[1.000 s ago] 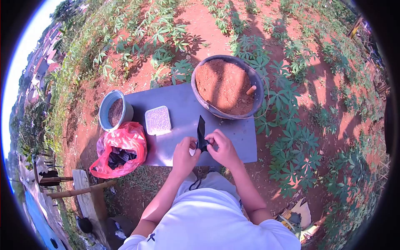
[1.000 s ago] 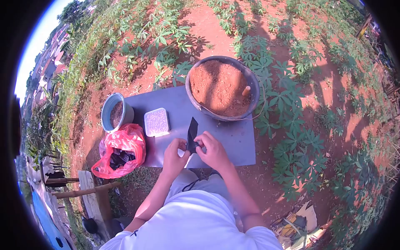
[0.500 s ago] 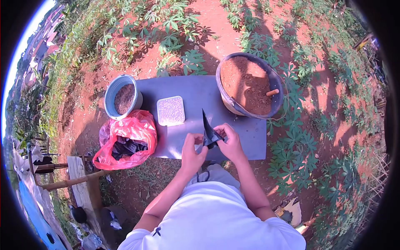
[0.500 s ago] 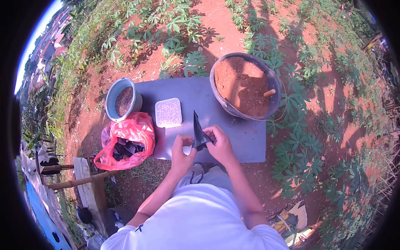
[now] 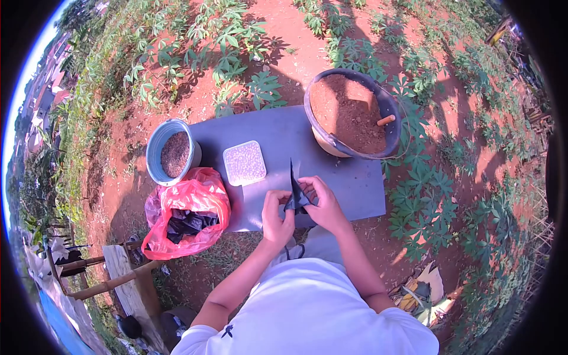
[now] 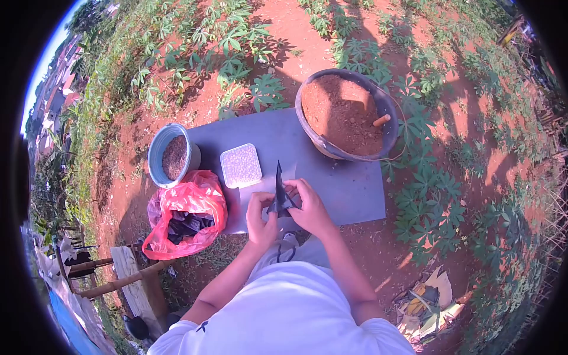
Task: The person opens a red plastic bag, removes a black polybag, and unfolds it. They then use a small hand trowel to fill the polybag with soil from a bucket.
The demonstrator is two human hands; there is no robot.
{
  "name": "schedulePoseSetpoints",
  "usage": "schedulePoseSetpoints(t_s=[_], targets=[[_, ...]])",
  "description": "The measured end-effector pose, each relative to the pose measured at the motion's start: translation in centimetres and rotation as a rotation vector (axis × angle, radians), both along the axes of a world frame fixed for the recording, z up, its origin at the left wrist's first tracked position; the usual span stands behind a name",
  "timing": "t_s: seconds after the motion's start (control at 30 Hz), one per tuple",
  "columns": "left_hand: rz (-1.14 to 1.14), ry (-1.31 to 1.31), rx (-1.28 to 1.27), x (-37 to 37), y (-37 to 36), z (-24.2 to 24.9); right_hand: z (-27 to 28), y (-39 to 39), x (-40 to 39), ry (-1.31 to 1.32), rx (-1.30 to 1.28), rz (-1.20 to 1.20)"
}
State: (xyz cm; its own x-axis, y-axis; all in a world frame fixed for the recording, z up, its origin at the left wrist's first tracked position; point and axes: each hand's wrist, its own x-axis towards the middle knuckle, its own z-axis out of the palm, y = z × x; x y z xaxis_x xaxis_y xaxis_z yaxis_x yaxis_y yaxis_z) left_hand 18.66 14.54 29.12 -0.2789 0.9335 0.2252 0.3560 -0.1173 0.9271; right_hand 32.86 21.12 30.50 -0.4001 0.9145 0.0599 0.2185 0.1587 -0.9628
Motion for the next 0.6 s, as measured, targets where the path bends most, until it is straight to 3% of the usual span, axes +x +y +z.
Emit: schedulePoseSetpoints(t_s=[0.5, 0.6], targets=[[-0.01, -0.151, -0.022, 7.9, 3.0, 1.7, 1.2, 3.9, 9.2, 0.104, -0.058, 0.172], [-0.044, -0.366, -0.129, 8.9, 3.5, 1.3, 0.5, 5.0, 11.8, 0.165, -0.172, 0.233]])
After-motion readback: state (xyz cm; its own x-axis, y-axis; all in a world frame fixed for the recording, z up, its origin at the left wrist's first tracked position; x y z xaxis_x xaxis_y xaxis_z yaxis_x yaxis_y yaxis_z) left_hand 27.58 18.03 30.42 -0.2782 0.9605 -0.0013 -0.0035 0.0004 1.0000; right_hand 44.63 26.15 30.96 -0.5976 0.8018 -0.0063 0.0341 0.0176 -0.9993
